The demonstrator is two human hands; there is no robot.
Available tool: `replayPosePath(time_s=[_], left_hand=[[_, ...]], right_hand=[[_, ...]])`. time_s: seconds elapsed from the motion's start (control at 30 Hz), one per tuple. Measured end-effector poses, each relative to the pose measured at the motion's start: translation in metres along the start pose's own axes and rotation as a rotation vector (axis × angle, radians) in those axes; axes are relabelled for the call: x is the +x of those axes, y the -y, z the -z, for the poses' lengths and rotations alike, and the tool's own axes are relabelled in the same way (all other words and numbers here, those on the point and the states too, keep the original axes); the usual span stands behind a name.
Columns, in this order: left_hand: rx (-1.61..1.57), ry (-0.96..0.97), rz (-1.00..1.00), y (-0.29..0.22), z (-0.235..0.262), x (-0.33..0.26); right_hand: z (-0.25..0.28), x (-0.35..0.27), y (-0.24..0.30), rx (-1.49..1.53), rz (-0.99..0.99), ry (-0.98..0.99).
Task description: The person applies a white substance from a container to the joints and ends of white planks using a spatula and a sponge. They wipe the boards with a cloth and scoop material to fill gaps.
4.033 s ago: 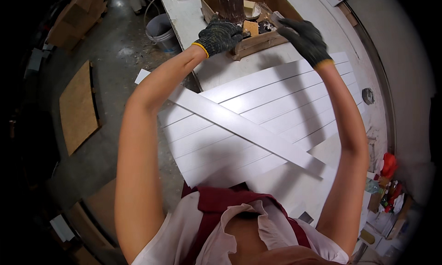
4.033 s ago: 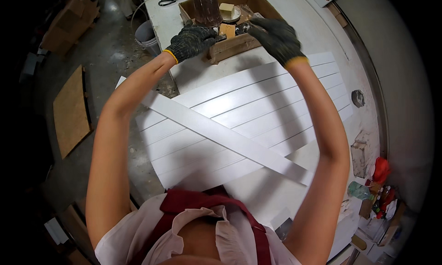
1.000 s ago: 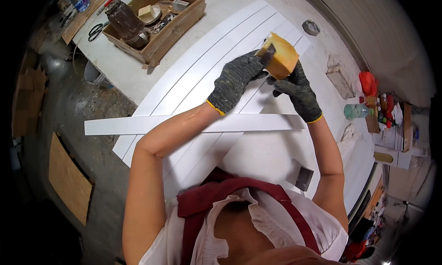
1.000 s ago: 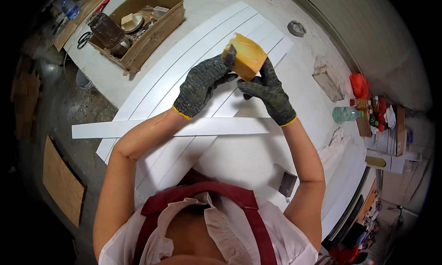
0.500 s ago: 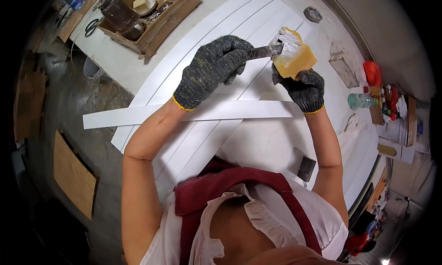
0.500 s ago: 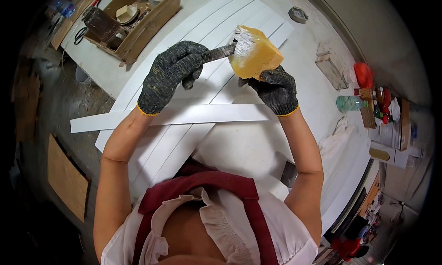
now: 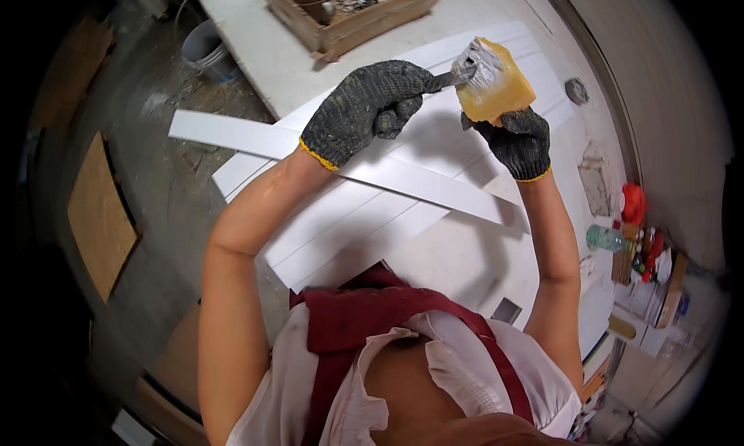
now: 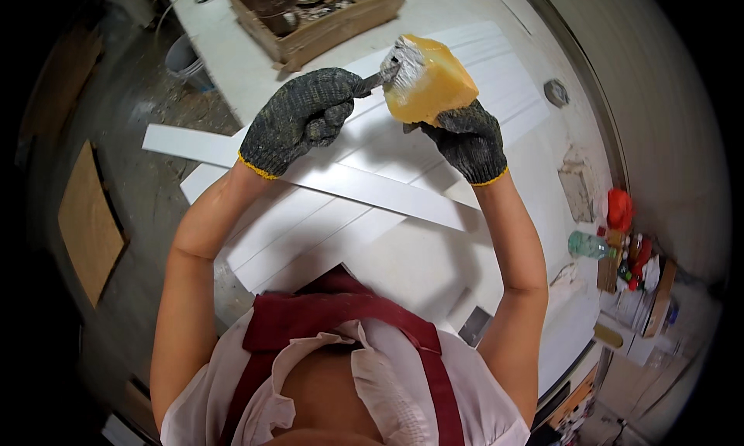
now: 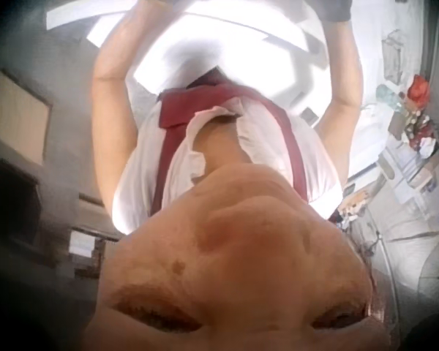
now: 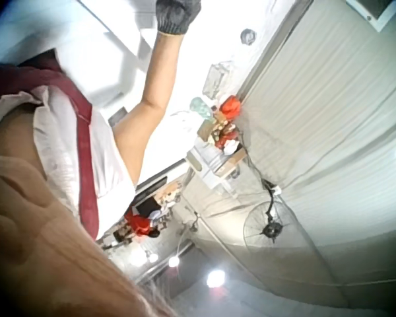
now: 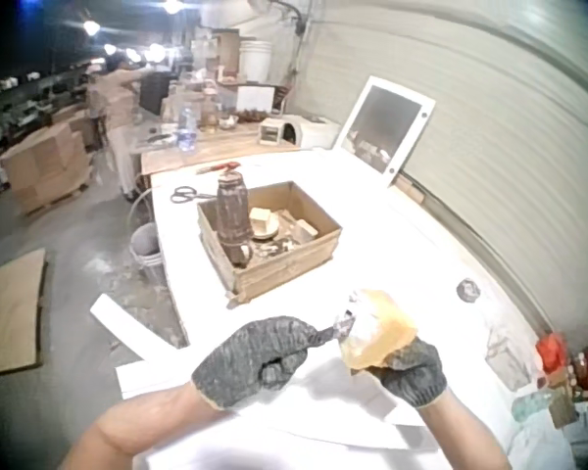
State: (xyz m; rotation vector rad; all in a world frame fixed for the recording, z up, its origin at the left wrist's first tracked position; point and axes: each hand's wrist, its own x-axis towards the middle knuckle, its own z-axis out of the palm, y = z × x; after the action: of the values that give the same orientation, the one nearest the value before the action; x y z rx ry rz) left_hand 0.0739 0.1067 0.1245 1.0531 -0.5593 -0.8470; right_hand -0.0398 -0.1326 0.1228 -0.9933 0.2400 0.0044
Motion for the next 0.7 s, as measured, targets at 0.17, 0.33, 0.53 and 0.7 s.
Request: replayPosePath(time_s=[0.17, 0.33, 0.53, 0.7], left_hand=[[-0.307, -0.252, 0.035, -0.016, 0.046, -0.042], [-0.570, -0.451, -0.156, -0.018, 0.110, -0.083], [-1.027, -0.543, -0.458, -0.014, 0.183, -0.145], [-1.083, -0.562, -0.465, -0.010, 0.167, -0.144]], right_hand=[[-0.065, 0.063, -0.012, 0.012, -0.076, 0.344], [-0.120, 0.109, -0.048, 0.117, -0.172, 0.492], [-0.148, 0.115, -0.062, 0.201, -0.226, 0.460], [-0.147, 0.105, -0.066, 0.234, -0.263, 0.450]])
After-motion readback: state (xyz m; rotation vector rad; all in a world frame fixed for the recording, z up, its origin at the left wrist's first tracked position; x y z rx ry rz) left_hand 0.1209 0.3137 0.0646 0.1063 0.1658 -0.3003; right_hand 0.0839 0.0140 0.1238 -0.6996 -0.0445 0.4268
